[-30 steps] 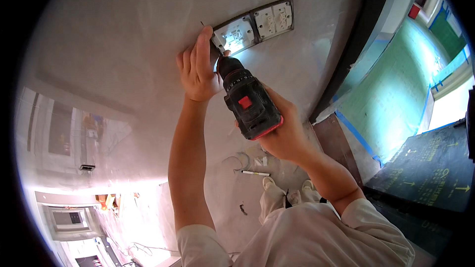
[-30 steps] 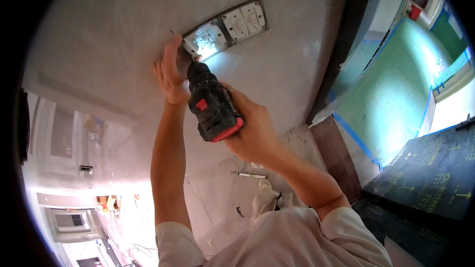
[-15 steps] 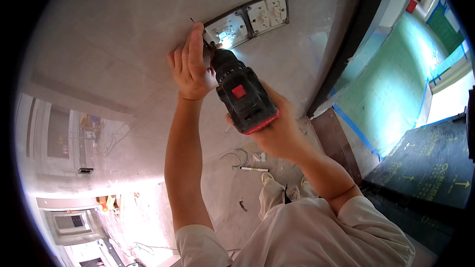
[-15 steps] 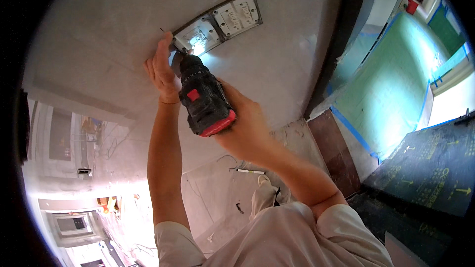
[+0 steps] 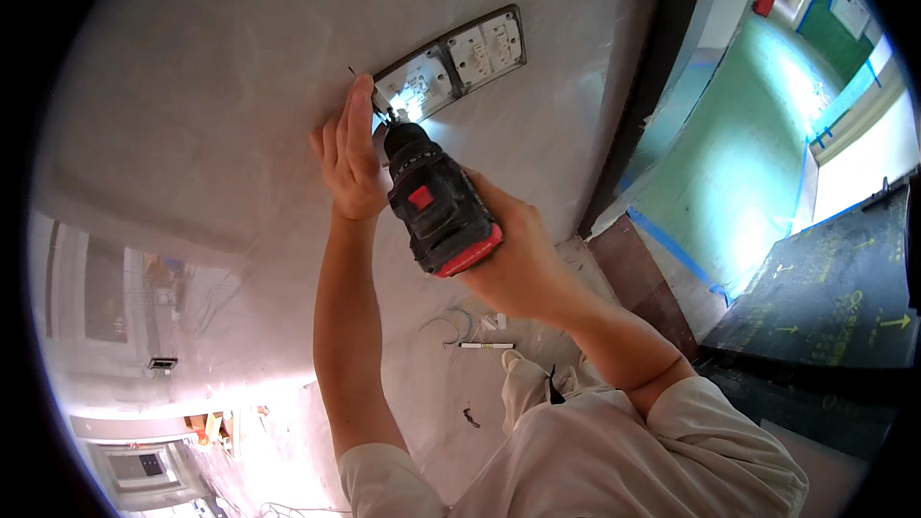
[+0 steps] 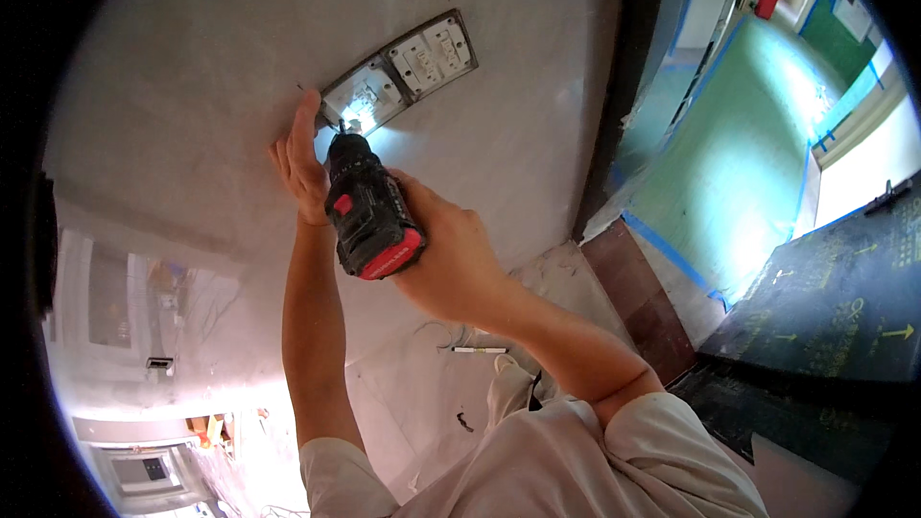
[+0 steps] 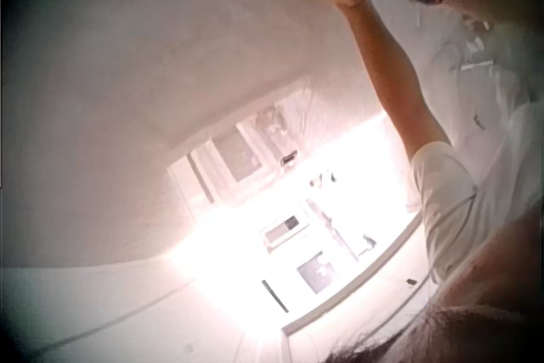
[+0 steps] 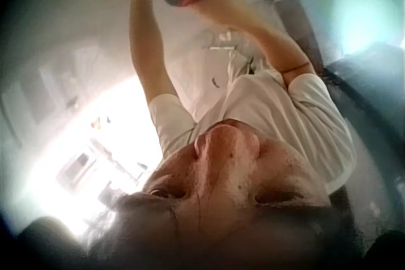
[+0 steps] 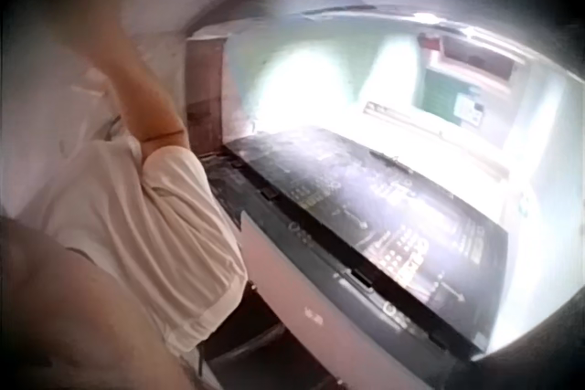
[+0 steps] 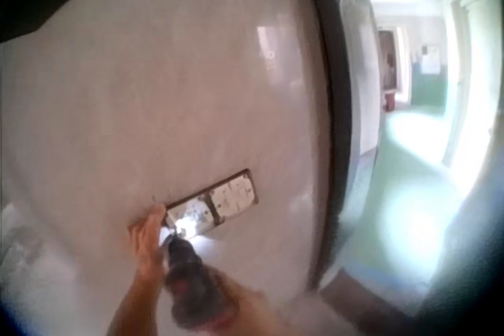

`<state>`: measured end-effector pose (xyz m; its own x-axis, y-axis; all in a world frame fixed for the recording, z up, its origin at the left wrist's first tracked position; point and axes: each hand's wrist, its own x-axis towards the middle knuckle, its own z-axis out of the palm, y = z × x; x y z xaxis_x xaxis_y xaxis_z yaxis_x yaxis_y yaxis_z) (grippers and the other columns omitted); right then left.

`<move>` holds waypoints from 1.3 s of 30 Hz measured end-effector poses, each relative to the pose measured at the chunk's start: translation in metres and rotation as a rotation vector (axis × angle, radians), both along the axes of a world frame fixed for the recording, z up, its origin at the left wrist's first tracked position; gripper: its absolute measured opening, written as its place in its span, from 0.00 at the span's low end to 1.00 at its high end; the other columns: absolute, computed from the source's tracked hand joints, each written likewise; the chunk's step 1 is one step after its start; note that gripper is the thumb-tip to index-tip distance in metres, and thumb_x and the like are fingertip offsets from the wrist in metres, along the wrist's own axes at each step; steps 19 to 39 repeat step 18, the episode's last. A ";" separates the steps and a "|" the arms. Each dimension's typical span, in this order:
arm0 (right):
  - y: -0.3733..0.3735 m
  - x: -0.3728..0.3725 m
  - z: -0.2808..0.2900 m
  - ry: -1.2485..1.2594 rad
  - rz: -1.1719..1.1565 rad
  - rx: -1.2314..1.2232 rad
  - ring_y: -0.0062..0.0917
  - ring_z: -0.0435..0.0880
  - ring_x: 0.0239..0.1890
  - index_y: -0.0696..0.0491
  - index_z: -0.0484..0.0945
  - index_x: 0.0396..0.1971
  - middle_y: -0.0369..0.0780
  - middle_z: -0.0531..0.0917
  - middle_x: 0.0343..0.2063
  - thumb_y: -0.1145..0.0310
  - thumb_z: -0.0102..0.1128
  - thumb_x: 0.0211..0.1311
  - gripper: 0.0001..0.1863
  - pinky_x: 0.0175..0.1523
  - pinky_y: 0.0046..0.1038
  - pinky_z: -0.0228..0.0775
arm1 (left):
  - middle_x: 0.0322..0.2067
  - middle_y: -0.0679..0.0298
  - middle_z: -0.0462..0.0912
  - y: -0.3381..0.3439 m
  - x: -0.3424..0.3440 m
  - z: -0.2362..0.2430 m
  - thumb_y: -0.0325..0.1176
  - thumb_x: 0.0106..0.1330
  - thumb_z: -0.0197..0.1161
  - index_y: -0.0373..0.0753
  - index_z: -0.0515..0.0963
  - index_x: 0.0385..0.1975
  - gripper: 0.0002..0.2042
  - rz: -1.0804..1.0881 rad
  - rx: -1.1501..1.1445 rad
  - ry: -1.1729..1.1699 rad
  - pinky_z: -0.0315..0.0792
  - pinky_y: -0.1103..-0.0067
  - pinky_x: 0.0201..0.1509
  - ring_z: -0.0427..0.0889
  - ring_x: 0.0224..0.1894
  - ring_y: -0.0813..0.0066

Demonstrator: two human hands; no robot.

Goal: The person installs electrical outlets into a wall box. They connect wires to the terminals, use a spirit level to ensure the outlet is straight, and secure it to the wall using a power drill. The person repeats this process for a second outlet adjacent to the first.

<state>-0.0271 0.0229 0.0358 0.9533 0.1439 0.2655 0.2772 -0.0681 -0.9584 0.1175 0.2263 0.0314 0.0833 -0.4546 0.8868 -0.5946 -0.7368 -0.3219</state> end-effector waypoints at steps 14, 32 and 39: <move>-0.019 -0.019 -0.033 -0.050 -0.026 0.150 0.20 0.83 0.44 0.54 0.77 0.62 0.35 0.87 0.43 0.69 0.81 0.56 0.33 0.54 0.29 0.77 | 0.65 0.49 0.79 -0.008 0.007 -0.004 0.32 0.62 0.73 0.31 0.68 0.70 0.35 0.040 -0.014 0.005 0.67 0.64 0.59 0.82 0.53 0.55; -0.073 -0.061 -0.099 0.290 0.085 0.114 0.23 0.83 0.54 0.52 0.73 0.69 0.40 0.85 0.54 0.73 0.78 0.58 0.37 0.62 0.33 0.76 | 0.68 0.49 0.75 -0.009 -0.017 -0.054 0.33 0.61 0.76 0.33 0.67 0.70 0.38 -0.028 -0.125 0.188 0.67 0.65 0.59 0.79 0.59 0.54; -0.073 -0.061 -0.099 0.290 0.085 0.114 0.23 0.83 0.54 0.52 0.73 0.69 0.40 0.85 0.54 0.73 0.78 0.58 0.37 0.62 0.33 0.76 | 0.68 0.49 0.75 -0.009 -0.017 -0.054 0.33 0.61 0.76 0.33 0.67 0.70 0.38 -0.028 -0.125 0.188 0.67 0.65 0.59 0.79 0.59 0.54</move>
